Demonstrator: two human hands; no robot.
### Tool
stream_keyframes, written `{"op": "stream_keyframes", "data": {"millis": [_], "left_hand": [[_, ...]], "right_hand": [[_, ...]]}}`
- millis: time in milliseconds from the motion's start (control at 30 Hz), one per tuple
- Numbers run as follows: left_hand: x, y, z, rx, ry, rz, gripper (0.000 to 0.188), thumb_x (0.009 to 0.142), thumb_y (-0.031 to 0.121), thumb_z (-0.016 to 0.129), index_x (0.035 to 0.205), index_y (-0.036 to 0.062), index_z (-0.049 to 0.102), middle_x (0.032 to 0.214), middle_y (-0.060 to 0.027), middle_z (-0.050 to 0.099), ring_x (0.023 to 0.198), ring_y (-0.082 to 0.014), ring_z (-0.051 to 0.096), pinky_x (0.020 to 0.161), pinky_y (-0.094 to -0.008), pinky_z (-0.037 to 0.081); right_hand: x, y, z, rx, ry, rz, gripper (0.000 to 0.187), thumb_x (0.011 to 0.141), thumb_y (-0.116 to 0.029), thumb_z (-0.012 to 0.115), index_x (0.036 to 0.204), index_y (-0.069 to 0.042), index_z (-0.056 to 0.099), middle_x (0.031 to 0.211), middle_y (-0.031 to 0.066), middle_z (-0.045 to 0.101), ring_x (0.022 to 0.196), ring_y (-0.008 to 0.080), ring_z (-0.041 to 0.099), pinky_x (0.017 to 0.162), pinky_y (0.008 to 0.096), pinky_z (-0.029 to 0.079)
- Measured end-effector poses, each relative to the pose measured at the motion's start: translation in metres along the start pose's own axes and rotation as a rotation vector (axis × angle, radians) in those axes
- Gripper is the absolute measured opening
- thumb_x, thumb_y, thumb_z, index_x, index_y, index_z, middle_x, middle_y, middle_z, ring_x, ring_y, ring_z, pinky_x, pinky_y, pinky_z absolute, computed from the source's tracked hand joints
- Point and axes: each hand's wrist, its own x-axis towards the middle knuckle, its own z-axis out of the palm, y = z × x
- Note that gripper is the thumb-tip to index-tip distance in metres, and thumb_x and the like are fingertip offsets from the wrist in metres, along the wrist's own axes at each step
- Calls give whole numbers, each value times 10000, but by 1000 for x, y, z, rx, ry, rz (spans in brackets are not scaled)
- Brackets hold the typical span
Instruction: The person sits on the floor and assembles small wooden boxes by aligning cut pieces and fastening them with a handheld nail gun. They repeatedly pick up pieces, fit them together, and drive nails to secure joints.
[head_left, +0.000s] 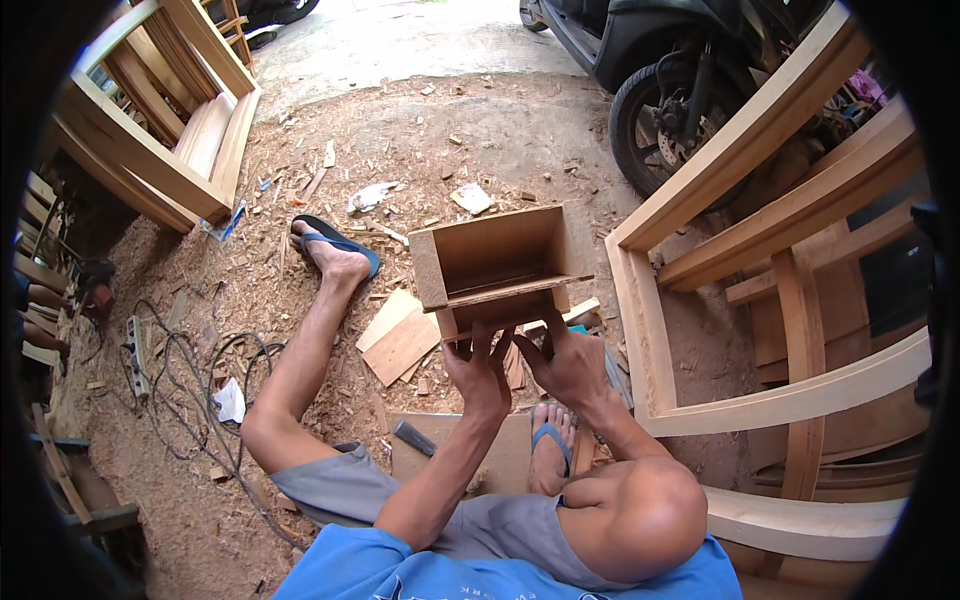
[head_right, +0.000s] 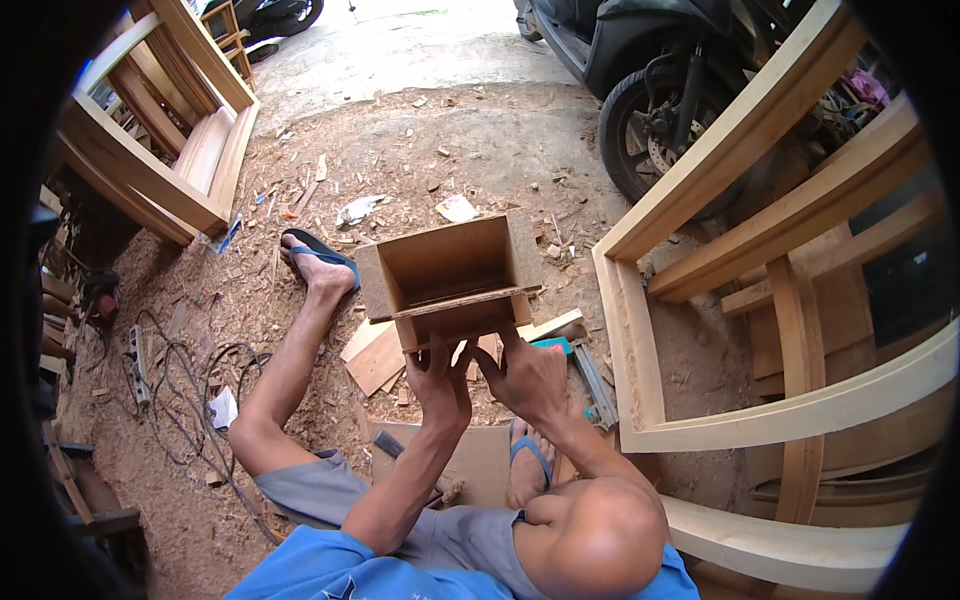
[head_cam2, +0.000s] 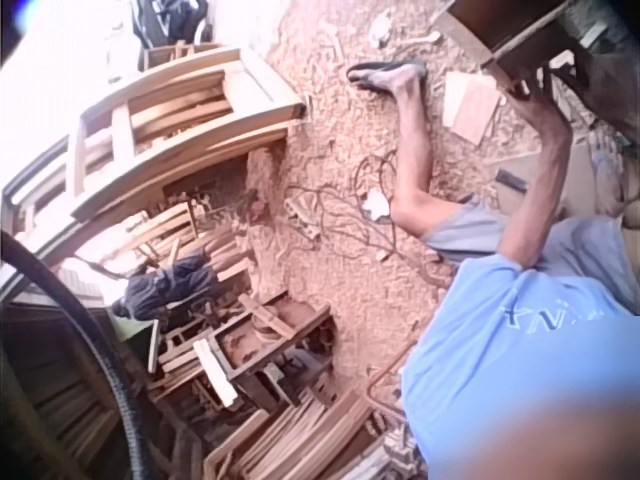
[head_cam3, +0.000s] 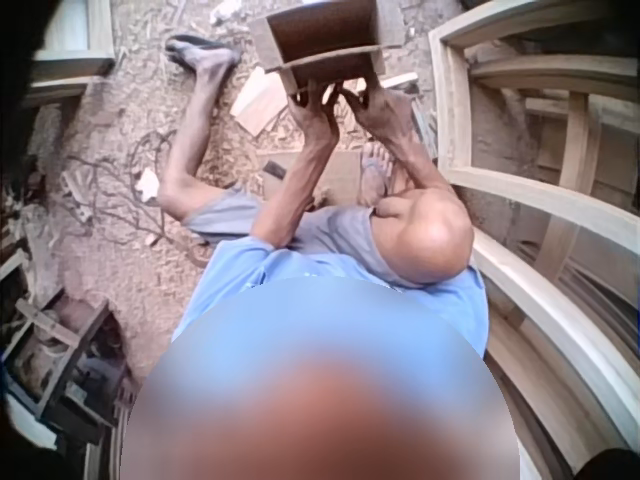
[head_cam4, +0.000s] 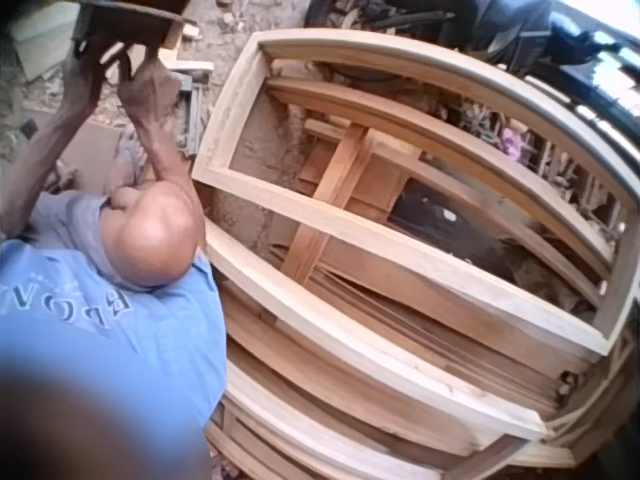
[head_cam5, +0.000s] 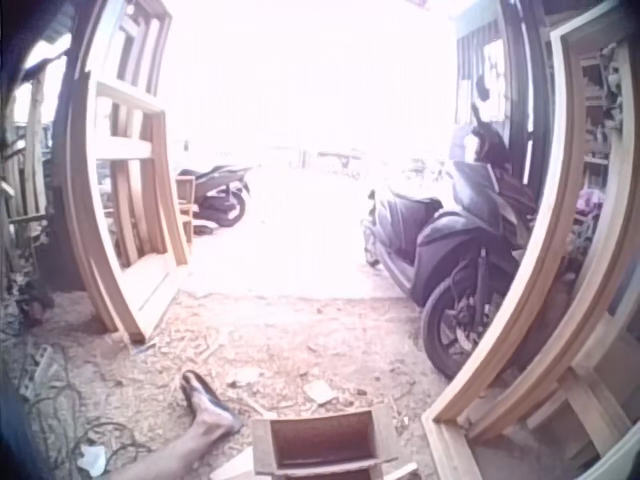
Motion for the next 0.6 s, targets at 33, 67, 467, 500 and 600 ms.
{"op": "stream_keyframes", "data": {"millis": [33,67,467,500,600], "left_hand": [[0,0,0,-25,-10,15,505,908,179,697,1308,44,420,1228,-86,529,1111,-232,580,963,-498,547],[0,1,0,-44,-2,22,514,894,174,715,1304,49,431,1218,-84,537,1084,-227,592,945,-483,558],[1,8,-1,-20,9,-1,496,925,191,671,1321,51,407,1240,-76,537,1124,-214,587,977,-506,547],[0,8,-1,-24,21,-4,495,926,189,669,1321,51,406,1241,-77,537,1124,-211,587,976,-506,548],[0,8,-2,-26,14,0,492,923,188,672,1315,51,408,1235,-75,541,1112,-209,595,970,-499,554]], "right_hand": [[-1,-1,-2,60,57,2,506,870,-306,701,1279,-57,540,504,84,574,433,257,594,423,380,427],[-2,-1,-4,81,121,13,467,864,-273,711,1250,-55,564,503,79,576,430,245,592,422,369,424],[-7,1,-24,224,263,115,212,867,-86,697,1072,-42,667,561,103,611,479,166,623,464,298,457],[-7,1,-24,221,254,125,201,865,-82,697,1061,-43,671,561,104,611,482,170,626,466,300,460],[-7,1,-23,231,247,114,192,857,-65,693,1047,-38,676,595,115,629,510,188,646,481,310,474]]}}
